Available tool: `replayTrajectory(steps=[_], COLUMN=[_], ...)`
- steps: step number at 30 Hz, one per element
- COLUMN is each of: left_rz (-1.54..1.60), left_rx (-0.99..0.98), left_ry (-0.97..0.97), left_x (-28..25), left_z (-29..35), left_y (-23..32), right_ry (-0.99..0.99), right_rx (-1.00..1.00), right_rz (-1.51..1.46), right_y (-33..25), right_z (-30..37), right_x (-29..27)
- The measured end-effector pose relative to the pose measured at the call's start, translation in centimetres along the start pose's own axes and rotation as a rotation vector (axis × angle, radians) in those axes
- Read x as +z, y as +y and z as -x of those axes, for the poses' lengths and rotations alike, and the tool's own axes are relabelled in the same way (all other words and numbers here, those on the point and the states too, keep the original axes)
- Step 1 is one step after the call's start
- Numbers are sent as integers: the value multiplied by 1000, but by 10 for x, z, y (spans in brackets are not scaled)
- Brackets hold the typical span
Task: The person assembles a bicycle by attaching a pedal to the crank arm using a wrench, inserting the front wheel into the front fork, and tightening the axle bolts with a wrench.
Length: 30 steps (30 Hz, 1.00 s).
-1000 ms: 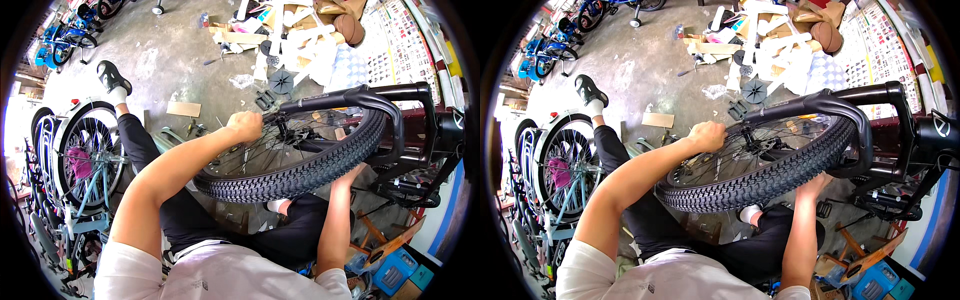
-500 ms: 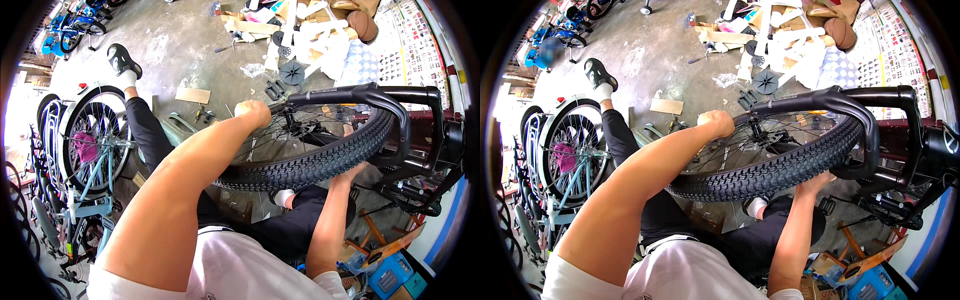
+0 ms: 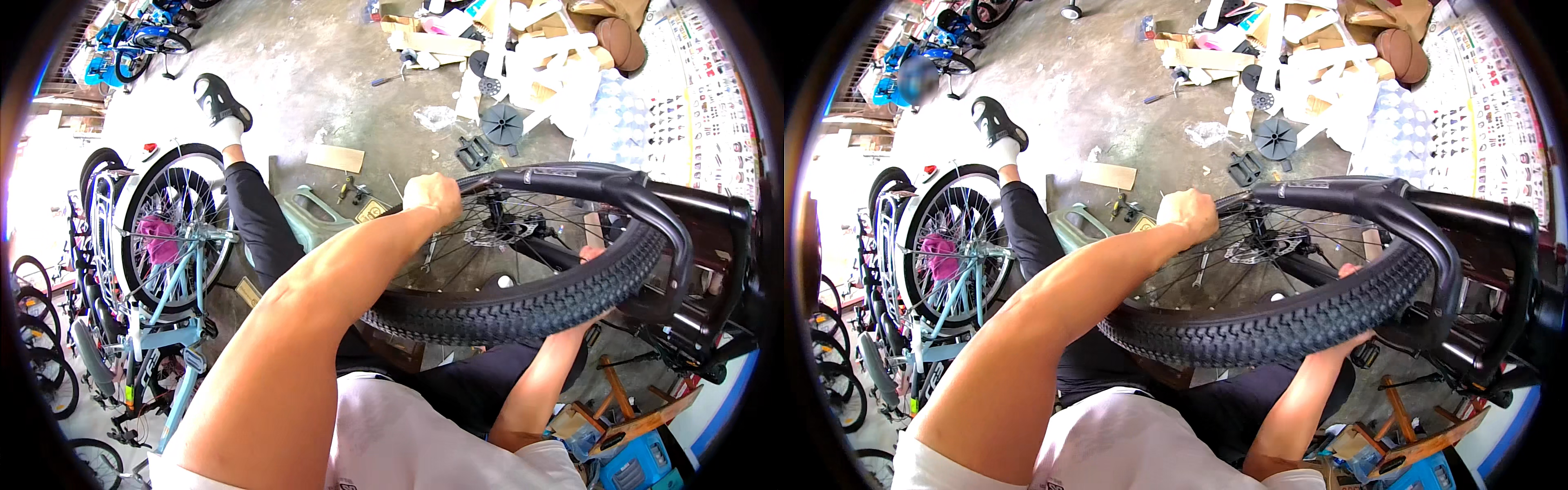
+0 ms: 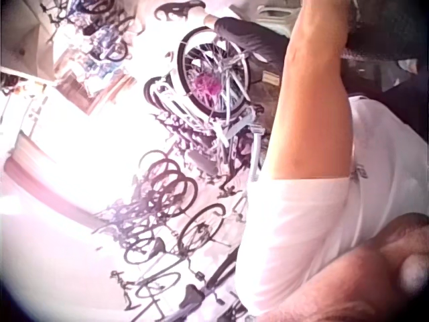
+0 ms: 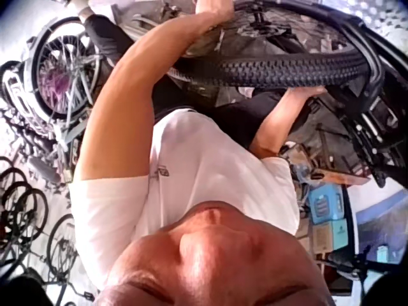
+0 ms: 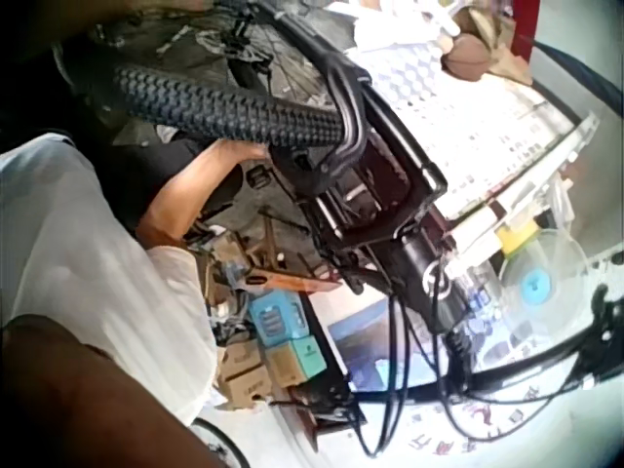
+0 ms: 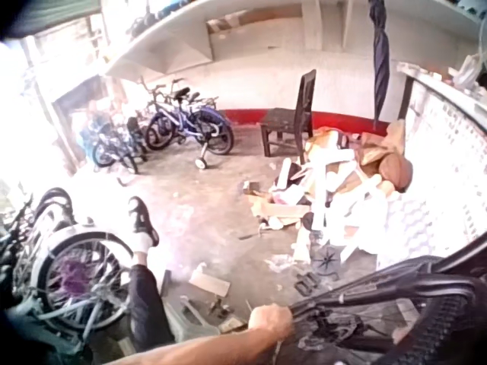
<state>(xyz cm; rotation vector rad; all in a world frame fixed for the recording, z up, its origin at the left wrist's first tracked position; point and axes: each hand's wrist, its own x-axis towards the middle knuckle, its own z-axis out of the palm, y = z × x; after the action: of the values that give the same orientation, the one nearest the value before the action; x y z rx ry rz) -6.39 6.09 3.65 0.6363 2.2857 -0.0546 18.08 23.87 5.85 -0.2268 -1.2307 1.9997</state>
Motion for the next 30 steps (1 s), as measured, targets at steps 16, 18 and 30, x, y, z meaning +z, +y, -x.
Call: replayTrajectory(steps=[16,18,30], left_rz=[-41,-55,-52], left_rx=[94,123,158], left_ry=[28,46,130], left_x=[-2,2,17], left_z=[-13,-13,-26], left_y=[-1,-3,-20], right_ry=[200,187,68], right_rx=[-16,5,49], right_rz=[618,523,223], right_y=[-6,-7,-7], right_z=[-4,-15,-26], right_x=[11,1,-11])
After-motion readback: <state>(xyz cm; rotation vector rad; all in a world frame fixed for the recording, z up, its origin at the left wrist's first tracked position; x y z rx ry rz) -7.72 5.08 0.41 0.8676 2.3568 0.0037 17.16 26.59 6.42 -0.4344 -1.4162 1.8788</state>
